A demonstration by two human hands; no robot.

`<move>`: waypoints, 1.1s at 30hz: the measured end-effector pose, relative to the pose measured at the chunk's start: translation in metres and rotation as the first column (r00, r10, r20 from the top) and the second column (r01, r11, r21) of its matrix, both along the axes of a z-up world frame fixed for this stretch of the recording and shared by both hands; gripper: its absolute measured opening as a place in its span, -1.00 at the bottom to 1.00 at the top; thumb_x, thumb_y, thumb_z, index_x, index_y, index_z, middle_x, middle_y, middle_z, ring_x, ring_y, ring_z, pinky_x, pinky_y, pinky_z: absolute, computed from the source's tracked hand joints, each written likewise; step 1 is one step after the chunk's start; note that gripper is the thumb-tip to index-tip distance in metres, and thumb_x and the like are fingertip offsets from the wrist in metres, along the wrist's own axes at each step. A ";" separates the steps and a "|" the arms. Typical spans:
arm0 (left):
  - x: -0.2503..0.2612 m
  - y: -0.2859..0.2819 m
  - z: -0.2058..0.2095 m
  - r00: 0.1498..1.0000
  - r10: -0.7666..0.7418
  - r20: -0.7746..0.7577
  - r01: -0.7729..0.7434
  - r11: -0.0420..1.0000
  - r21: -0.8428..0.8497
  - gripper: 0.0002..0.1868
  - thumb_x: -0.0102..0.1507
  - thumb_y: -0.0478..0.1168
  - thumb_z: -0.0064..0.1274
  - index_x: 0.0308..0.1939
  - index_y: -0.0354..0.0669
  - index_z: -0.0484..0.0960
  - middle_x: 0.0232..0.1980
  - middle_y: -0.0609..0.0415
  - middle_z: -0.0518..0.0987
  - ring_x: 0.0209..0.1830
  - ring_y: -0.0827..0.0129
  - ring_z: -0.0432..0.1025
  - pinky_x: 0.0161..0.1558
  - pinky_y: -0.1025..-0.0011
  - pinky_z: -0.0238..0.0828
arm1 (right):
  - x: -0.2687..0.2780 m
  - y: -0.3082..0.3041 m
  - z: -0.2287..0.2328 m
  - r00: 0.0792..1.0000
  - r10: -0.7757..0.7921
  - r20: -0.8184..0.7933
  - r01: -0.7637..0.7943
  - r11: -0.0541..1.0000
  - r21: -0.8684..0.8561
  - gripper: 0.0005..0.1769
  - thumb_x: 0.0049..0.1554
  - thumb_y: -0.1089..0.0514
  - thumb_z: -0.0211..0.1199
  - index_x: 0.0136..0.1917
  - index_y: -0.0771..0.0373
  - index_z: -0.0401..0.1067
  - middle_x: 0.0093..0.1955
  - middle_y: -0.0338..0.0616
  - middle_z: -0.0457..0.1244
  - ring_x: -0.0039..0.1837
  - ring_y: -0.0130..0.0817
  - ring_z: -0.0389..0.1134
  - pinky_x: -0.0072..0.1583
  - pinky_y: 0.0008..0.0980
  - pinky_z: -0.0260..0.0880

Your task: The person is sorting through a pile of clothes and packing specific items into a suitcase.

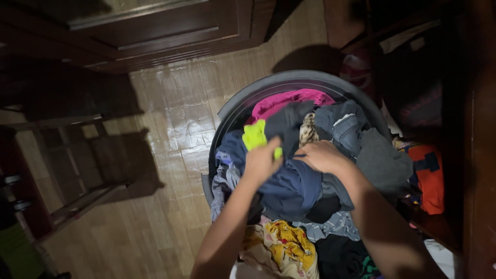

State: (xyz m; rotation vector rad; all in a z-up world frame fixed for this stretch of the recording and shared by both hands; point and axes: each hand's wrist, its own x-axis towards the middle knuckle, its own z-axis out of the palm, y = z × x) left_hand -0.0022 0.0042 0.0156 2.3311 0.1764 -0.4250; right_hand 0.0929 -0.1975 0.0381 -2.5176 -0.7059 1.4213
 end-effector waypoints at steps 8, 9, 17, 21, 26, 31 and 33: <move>-0.052 -0.001 0.109 0.994 0.079 0.074 -0.036 0.887 -0.461 -0.71 0.02 -0.27 0.25 -0.18 -0.12 0.68 -0.38 -0.08 0.60 -0.47 0.09 0.50 -0.38 0.23 0.41 | -0.016 -0.040 -0.006 0.999 0.042 0.002 -0.042 0.999 0.033 -0.52 0.04 -0.33 0.24 0.00 0.00 0.65 0.05 -0.05 0.44 0.16 -0.03 0.44 0.24 -0.13 0.41; -0.055 -0.004 0.115 0.994 0.080 0.074 -0.037 0.886 -0.462 -0.71 0.02 -0.27 0.25 -0.18 -0.12 0.68 -0.38 -0.08 0.60 -0.47 0.09 0.50 -0.38 0.23 0.41 | -0.018 -0.050 -0.013 0.999 0.042 0.001 -0.042 0.999 0.031 -0.52 0.04 -0.33 0.24 0.00 0.00 0.65 0.05 -0.05 0.44 0.16 -0.03 0.44 0.24 -0.13 0.41; -0.083 -0.006 0.164 0.983 -0.022 0.182 0.119 0.831 -0.543 -0.81 0.08 -0.29 0.23 -0.22 -0.09 0.68 -0.49 0.07 0.55 -0.57 0.30 0.49 -0.41 0.36 0.39 | -0.036 -0.112 -0.088 0.974 0.209 0.086 -0.221 0.961 0.166 -0.75 0.01 -0.01 0.29 -0.08 0.10 0.60 0.03 -0.02 0.42 0.11 0.07 0.43 0.09 -0.02 0.43; -0.085 -0.003 0.198 0.968 -0.055 0.243 0.177 0.839 -0.515 -0.81 0.03 -0.27 0.27 -0.27 -0.06 0.69 -0.55 0.09 0.49 -0.59 0.24 0.46 -0.46 0.33 0.34 | -0.040 -0.148 -0.126 0.925 0.353 0.143 -0.370 0.921 0.120 -0.54 -0.12 0.11 0.40 0.10 0.10 0.56 0.15 -0.02 0.37 0.17 0.02 0.39 0.16 -0.11 0.40; -0.096 -0.007 0.211 0.913 -0.139 0.384 0.406 0.417 -0.813 -0.89 0.30 -0.24 0.13 -0.09 -0.07 0.62 -0.31 0.07 0.50 -0.22 0.24 0.52 -0.20 0.39 0.34 | -0.065 -0.148 -0.066 0.983 0.025 0.181 -0.078 0.953 0.292 -0.52 0.05 0.13 0.24 0.26 0.20 0.42 0.27 0.05 0.30 0.25 -0.01 0.33 0.25 -0.14 0.32; -0.189 -0.080 0.134 0.893 -0.226 0.388 0.448 0.396 -0.802 -0.81 0.27 -0.20 0.15 -0.04 -0.06 0.62 -0.24 0.04 0.54 -0.18 0.23 0.54 -0.15 0.37 0.39 | -0.028 -0.128 -0.035 0.942 -0.298 0.154 0.200 0.868 0.455 -0.50 0.23 0.16 0.08 0.42 0.31 0.28 0.38 0.12 0.22 0.34 -0.03 0.26 0.34 -0.17 0.24; -0.208 -0.103 0.115 0.880 -0.264 0.396 0.472 0.384 -0.793 -0.77 0.25 -0.17 0.16 -0.01 -0.05 0.62 -0.20 0.03 0.55 -0.16 0.23 0.55 -0.13 0.36 0.41 | -0.032 -0.171 -0.102 0.900 -0.415 0.133 0.294 0.804 0.517 -0.49 0.30 0.17 0.02 0.48 0.36 0.23 0.42 0.15 0.19 0.37 -0.04 0.24 0.37 -0.18 0.21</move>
